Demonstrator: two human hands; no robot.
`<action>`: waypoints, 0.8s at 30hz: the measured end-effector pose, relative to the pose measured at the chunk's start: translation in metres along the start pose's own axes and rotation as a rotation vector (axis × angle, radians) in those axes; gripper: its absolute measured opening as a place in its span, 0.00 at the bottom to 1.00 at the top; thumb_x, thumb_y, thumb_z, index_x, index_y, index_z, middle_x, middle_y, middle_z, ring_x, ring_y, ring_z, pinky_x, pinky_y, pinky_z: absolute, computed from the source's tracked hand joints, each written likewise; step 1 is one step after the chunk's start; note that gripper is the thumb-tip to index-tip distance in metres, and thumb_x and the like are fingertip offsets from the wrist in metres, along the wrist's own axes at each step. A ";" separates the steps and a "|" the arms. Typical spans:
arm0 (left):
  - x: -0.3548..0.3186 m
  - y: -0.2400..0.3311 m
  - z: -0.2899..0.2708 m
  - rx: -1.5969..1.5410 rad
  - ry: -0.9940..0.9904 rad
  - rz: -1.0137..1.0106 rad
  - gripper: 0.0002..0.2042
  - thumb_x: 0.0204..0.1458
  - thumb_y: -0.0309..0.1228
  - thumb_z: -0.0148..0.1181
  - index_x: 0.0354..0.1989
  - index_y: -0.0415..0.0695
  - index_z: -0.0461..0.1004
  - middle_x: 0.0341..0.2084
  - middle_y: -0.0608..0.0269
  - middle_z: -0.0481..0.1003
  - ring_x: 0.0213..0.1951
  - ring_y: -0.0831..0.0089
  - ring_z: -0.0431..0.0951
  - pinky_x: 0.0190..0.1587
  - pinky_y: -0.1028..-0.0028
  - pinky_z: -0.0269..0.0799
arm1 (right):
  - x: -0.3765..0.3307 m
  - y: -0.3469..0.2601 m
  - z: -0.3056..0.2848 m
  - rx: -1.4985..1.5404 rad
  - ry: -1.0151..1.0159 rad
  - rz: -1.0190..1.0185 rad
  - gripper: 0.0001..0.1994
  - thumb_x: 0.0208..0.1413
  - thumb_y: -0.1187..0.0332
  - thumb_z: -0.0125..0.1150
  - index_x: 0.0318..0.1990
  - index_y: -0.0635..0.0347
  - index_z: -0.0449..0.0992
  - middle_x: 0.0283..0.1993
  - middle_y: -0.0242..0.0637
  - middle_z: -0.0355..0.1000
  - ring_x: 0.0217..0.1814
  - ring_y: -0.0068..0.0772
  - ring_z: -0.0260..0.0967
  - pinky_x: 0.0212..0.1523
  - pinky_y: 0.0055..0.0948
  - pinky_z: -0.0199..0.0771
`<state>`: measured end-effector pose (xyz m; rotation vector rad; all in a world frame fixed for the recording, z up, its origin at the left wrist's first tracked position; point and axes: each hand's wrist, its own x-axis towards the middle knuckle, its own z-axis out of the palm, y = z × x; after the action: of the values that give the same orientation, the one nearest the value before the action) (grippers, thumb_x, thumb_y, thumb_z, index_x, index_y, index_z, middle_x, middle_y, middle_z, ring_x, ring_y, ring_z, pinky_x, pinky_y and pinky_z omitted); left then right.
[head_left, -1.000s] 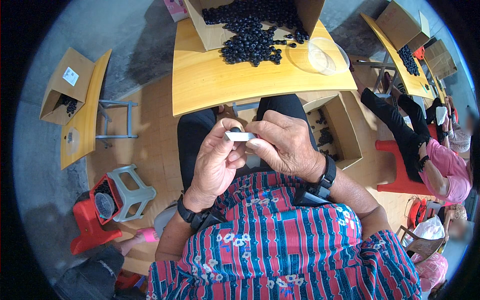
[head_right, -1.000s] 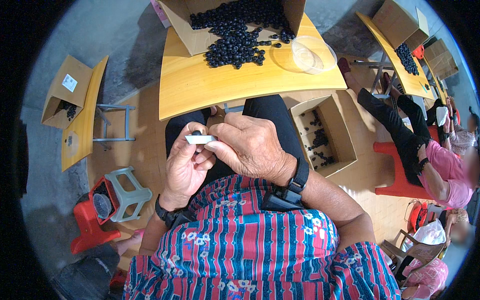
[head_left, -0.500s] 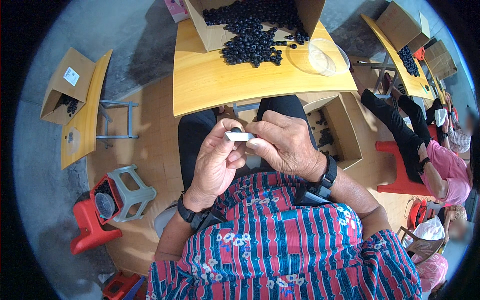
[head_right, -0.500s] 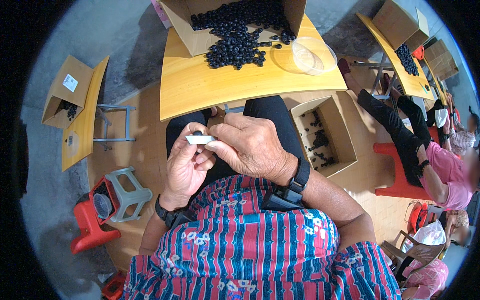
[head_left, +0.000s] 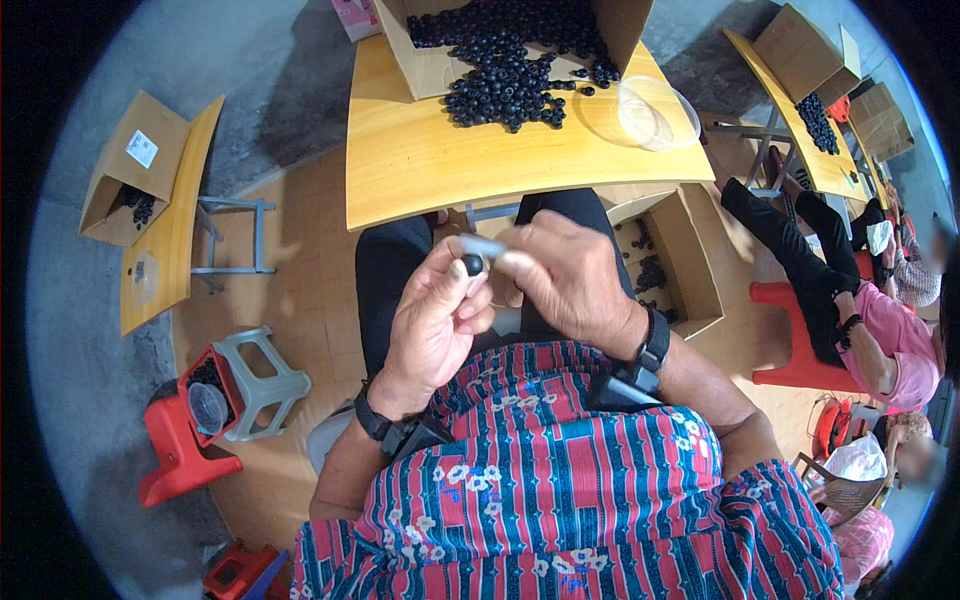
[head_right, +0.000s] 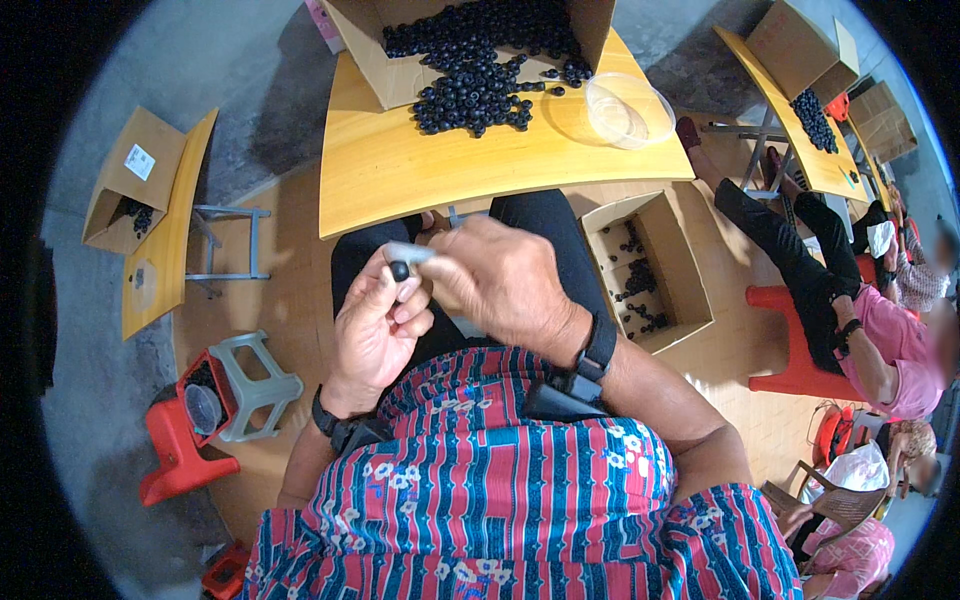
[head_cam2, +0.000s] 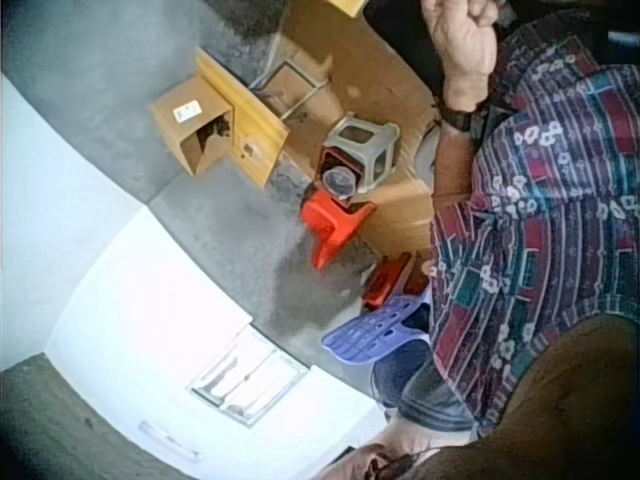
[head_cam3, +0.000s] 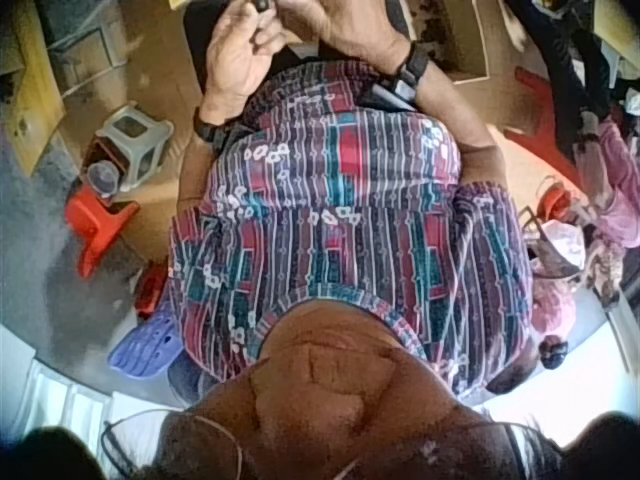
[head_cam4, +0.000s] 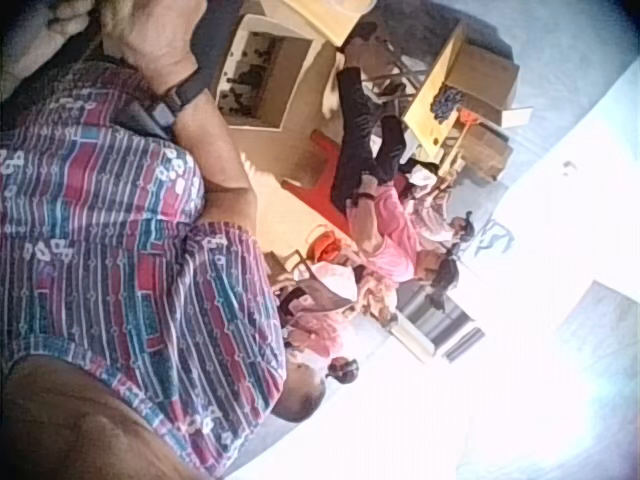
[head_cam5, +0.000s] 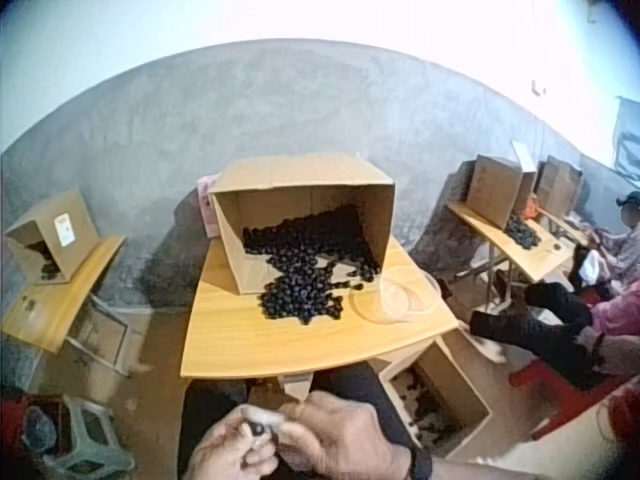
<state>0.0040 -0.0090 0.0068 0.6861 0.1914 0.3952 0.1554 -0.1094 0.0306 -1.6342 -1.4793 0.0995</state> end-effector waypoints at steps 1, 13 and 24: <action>0.000 -0.002 0.000 -0.036 -0.044 -0.001 0.12 0.61 0.39 0.51 0.44 0.44 0.65 0.28 0.73 0.60 0.25 0.87 0.57 0.24 0.88 0.54 | 0.000 0.006 0.003 -0.032 0.046 0.089 0.09 0.54 0.63 0.60 0.35 0.59 0.78 0.26 0.41 0.70 0.27 0.45 0.71 0.28 0.36 0.71; 0.002 -0.003 0.006 -0.034 0.025 -0.024 0.10 0.63 0.37 0.48 0.46 0.46 0.67 0.29 0.74 0.62 0.25 0.87 0.58 0.25 0.87 0.55 | 0.000 -0.003 0.007 0.361 0.039 0.072 0.16 0.45 0.69 0.70 0.45 0.56 0.80 0.27 0.33 0.72 0.28 0.25 0.67 0.31 0.24 0.68; 0.002 -0.015 -0.004 -0.188 0.006 -0.024 0.10 0.63 0.36 0.48 0.47 0.47 0.67 0.32 0.73 0.67 0.26 0.88 0.58 0.26 0.88 0.56 | -0.001 0.000 0.012 0.125 0.142 -0.117 0.18 0.38 0.77 0.68 0.41 0.55 0.81 0.24 0.34 0.70 0.24 0.31 0.69 0.23 0.27 0.70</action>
<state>0.0089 -0.0167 -0.0062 0.4972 0.1658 0.3867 0.1478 -0.1040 0.0230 -1.4227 -1.4269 0.0101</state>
